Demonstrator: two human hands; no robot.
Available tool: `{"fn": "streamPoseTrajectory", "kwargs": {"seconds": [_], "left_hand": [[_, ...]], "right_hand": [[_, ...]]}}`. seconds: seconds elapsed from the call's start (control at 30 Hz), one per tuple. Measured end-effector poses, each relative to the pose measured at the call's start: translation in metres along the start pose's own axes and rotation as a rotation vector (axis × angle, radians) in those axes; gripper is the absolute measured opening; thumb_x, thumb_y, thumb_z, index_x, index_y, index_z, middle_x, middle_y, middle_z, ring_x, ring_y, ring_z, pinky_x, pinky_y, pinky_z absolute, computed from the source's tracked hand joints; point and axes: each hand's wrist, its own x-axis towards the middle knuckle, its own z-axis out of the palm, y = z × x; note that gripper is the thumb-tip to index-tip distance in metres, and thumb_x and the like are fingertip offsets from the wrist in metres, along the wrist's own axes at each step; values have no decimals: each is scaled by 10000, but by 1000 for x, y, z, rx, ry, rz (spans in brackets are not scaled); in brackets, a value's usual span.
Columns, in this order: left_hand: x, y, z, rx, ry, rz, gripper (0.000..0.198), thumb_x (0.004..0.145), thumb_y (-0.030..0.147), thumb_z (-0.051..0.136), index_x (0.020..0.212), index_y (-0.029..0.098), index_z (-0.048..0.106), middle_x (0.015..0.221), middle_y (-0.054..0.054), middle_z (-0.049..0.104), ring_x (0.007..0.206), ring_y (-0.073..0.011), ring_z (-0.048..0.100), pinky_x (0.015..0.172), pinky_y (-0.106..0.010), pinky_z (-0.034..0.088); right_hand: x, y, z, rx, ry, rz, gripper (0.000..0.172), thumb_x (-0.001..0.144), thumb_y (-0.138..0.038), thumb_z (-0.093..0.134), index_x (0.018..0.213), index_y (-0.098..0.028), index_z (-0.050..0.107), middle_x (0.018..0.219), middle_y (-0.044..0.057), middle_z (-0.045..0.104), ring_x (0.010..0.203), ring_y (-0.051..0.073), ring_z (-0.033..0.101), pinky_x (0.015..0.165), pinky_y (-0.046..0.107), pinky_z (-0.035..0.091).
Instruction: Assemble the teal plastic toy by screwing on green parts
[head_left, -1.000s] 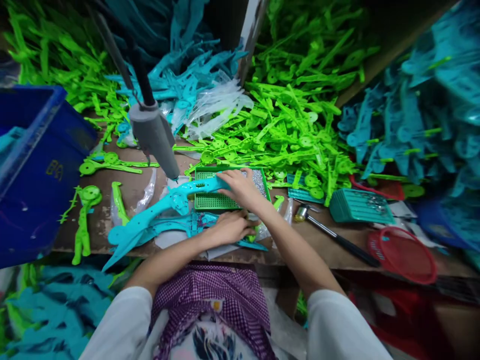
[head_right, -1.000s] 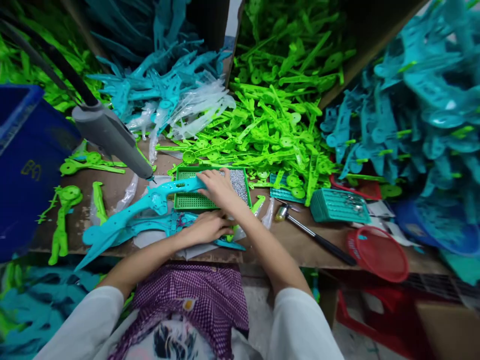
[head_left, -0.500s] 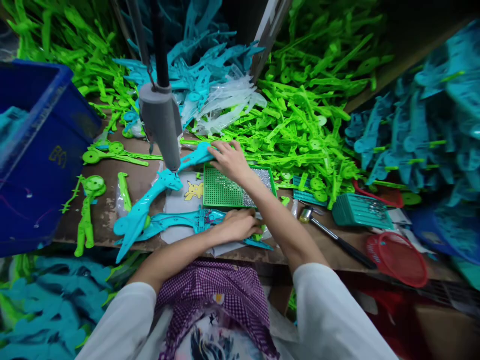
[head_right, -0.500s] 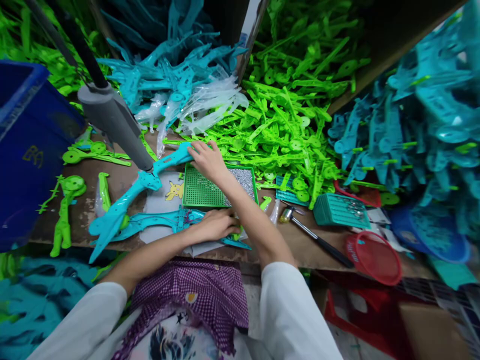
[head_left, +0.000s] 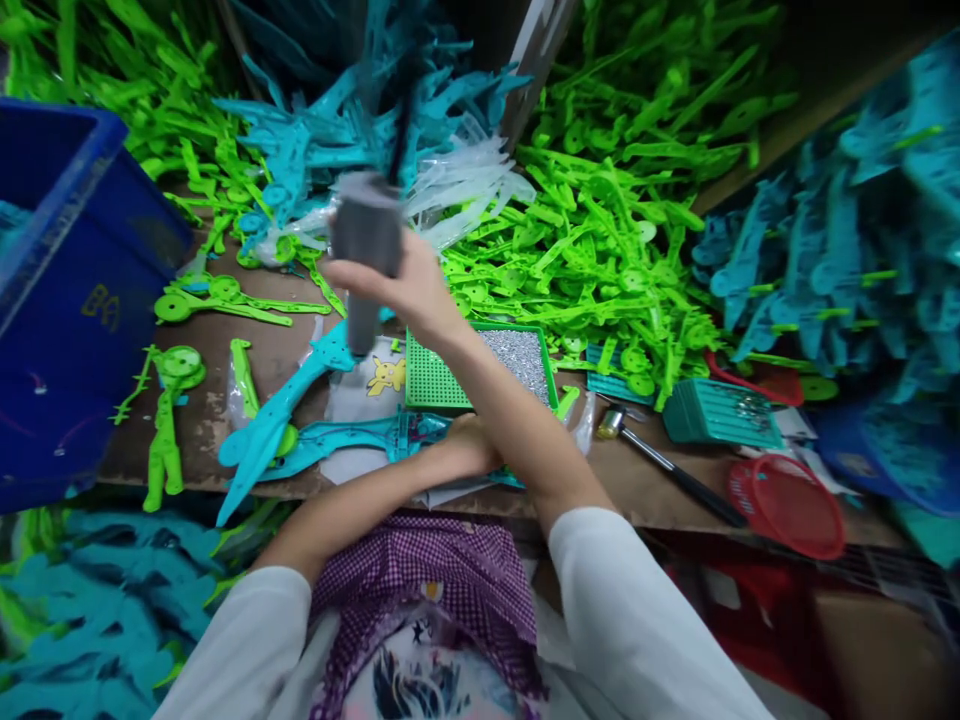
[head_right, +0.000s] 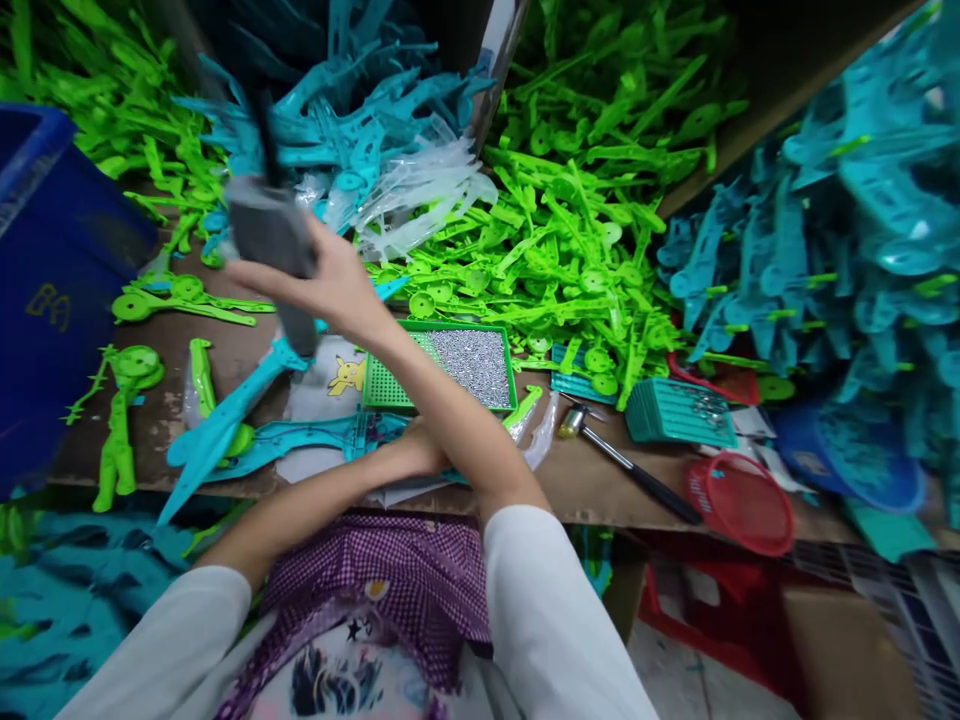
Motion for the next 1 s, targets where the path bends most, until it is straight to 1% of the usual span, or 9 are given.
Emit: {"fn": "streamPoseTrajectory", "kwargs": {"seconds": [0.07,0.13,0.2,0.27,0.37,0.47,0.63,0.87,1.0], "left_hand": [[1,3,-3,70,-42,1,329,968,341,430,1180,197,636,1236,-131,618,1089,-297,588,848,-393,482],[1,4,-4,133,-38,56,327,982,371,405,1121,239,670,1163,-97,620,1039,-262,604,811,-355,477],[0,4,-3,170,-21,92,332,981,409,414,1144,274,669,1112,-81,600,1012,-243,603,778,-328,467],[0,4,-3,178,-11,95,329,973,418,442,1202,300,647,1091,-70,586,1014,-234,595,766,-313,457],[-1,4,-3,176,-19,89,342,968,413,465,1255,313,622,1079,-64,582,1022,-228,582,771,-305,448],[0,5,-3,175,-23,91,346,970,412,462,1258,313,625,1066,-64,582,1001,-222,584,753,-304,449],[0,4,-2,177,-17,105,326,968,402,471,1227,300,641,1059,-62,585,967,-210,599,727,-293,451],[-1,6,-5,169,-39,92,318,974,399,452,1220,322,638,1068,-61,587,983,-216,584,774,-310,456],[-1,5,-4,170,-33,106,342,976,408,446,1264,328,612,1063,-61,579,991,-222,583,773,-318,459]], "right_hand": [[-28,4,-36,8,147,97,583,593,-764,661,853,-243,639,674,-30,642,633,146,590,639,325,562],[-52,12,-69,-8,267,141,565,660,-770,594,802,-226,643,571,-34,564,514,122,550,539,303,522],[-70,21,-93,-51,409,110,501,692,-720,608,768,-226,639,552,-42,539,484,112,542,503,287,497],[-83,31,-104,-109,517,43,411,684,-638,677,767,-237,637,602,-41,575,524,111,571,528,281,504],[-93,40,-107,-155,522,-3,373,696,-601,689,787,-242,641,627,-38,596,554,118,594,561,288,512],[-96,46,-106,-129,516,6,471,741,-702,563,763,-235,623,526,-48,521,468,119,554,491,285,482],[-94,57,-106,-42,590,-16,567,738,-790,441,704,-239,565,469,-65,419,374,107,467,382,266,389],[-95,64,-106,-44,646,-3,600,726,-823,392,679,-242,534,454,-64,413,363,106,458,384,266,387],[-96,66,-109,-80,631,-17,608,736,-828,362,689,-245,527,464,-65,414,369,110,472,383,266,384]]}}
